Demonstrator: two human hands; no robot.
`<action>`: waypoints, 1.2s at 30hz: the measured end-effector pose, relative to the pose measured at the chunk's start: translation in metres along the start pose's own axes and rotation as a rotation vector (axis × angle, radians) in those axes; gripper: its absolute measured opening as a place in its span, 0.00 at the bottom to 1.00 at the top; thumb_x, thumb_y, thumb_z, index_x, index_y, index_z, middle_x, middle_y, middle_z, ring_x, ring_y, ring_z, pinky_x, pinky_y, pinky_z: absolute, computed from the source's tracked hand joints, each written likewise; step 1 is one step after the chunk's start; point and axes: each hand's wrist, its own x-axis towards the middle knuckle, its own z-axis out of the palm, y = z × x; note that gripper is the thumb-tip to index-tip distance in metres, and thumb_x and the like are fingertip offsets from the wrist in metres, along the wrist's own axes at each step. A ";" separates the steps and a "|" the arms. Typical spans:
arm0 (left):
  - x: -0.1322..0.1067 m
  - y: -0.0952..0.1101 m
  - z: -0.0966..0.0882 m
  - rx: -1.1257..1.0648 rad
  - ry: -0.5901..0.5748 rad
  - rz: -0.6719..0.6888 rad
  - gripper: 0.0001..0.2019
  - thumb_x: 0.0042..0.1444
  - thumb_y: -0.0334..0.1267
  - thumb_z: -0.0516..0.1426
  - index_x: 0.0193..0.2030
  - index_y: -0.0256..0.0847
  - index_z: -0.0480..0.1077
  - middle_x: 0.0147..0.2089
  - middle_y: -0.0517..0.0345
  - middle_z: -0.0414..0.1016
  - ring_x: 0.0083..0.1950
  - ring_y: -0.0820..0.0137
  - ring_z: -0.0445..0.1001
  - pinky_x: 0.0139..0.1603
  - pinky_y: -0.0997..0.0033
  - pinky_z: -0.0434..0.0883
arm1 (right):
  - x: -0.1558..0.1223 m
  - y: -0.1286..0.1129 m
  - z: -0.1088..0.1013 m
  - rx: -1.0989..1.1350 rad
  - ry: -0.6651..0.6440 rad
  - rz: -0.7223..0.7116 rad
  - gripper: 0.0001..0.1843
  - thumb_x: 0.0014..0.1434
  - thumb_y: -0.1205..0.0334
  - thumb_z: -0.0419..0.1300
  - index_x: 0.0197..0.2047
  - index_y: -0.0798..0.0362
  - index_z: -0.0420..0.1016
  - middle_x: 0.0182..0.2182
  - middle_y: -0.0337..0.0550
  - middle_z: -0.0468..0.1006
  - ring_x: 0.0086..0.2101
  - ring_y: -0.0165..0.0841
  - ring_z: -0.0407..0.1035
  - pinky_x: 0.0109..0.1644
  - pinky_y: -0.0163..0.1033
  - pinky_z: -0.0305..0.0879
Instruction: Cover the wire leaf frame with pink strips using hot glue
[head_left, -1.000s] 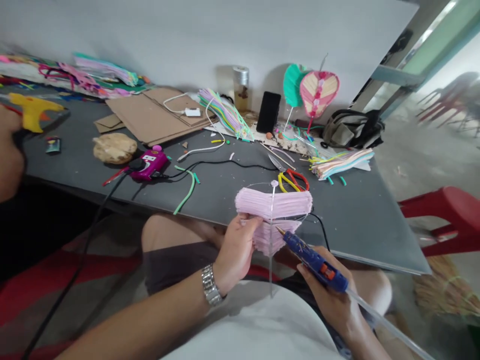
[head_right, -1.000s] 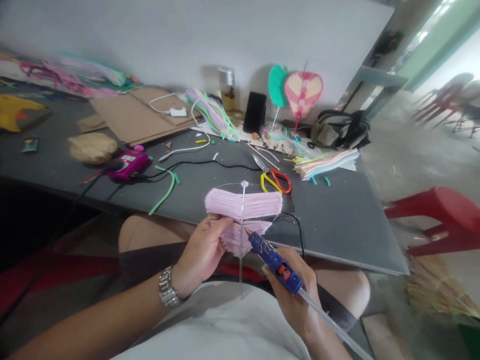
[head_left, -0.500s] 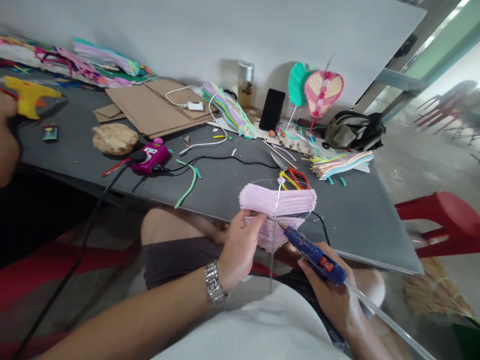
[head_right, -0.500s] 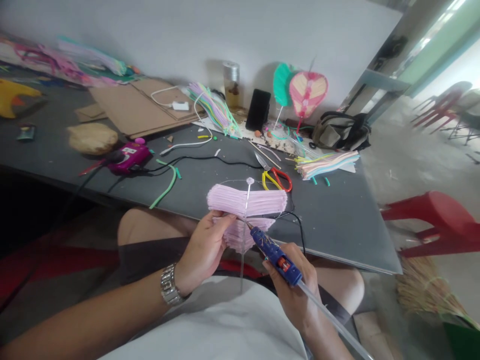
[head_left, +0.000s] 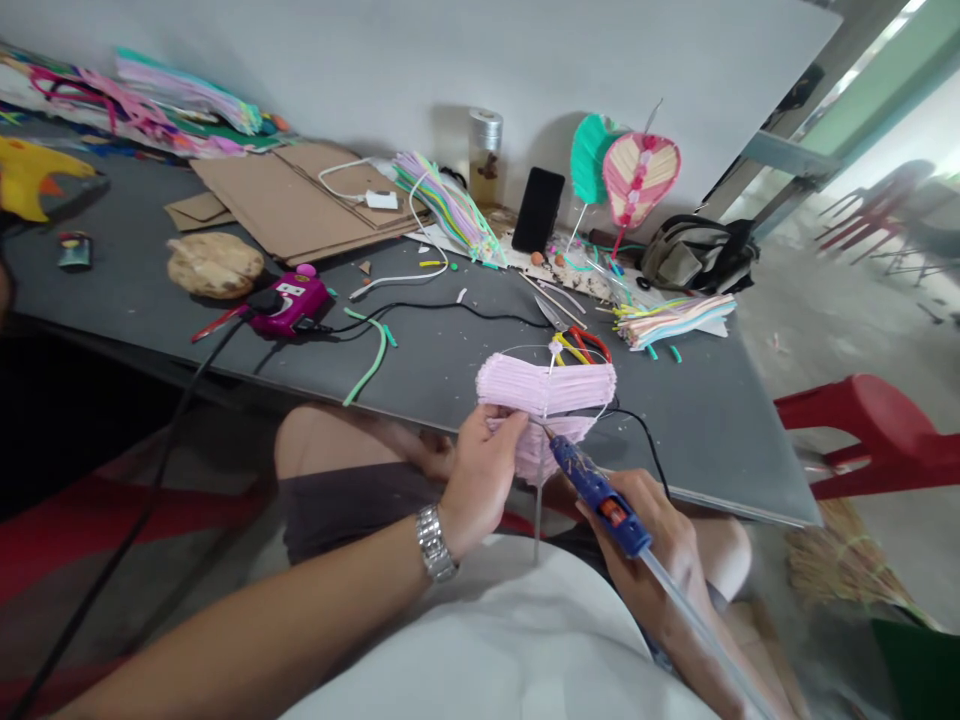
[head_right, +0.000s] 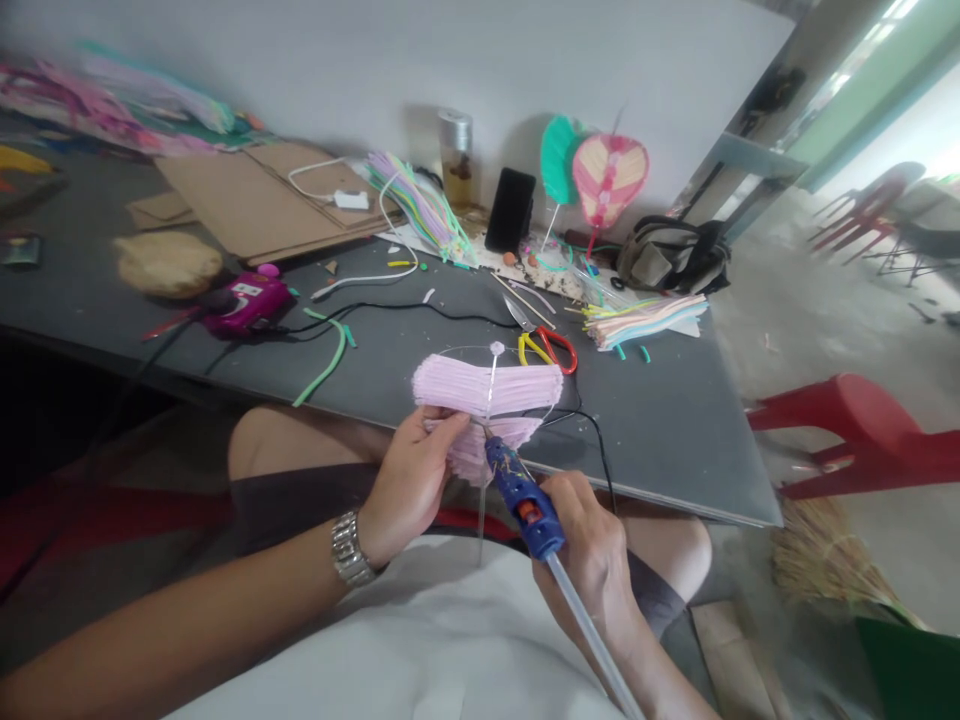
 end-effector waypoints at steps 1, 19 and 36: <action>0.000 0.000 0.000 -0.004 0.010 -0.002 0.12 0.48 0.39 0.66 0.40 0.38 0.76 0.45 0.49 0.83 0.49 0.60 0.81 0.48 0.65 0.76 | 0.000 -0.002 0.000 -0.033 -0.003 -0.004 0.04 0.67 0.67 0.56 0.43 0.49 0.68 0.36 0.42 0.74 0.33 0.34 0.72 0.35 0.37 0.67; -0.022 0.008 -0.002 0.053 0.035 0.137 0.08 0.50 0.36 0.63 0.38 0.39 0.74 0.36 0.56 0.81 0.34 0.70 0.78 0.35 0.72 0.74 | -0.004 -0.042 -0.010 -0.320 0.076 -0.113 0.13 0.73 0.62 0.45 0.36 0.50 0.64 0.31 0.40 0.67 0.26 0.32 0.64 0.29 0.36 0.53; -0.023 0.002 -0.007 0.138 -0.031 0.253 0.10 0.55 0.37 0.63 0.44 0.41 0.75 0.45 0.53 0.82 0.44 0.67 0.78 0.45 0.69 0.73 | -0.007 -0.052 -0.018 -0.381 0.029 -0.116 0.08 0.66 0.69 0.49 0.35 0.49 0.60 0.31 0.39 0.66 0.24 0.30 0.60 0.27 0.35 0.51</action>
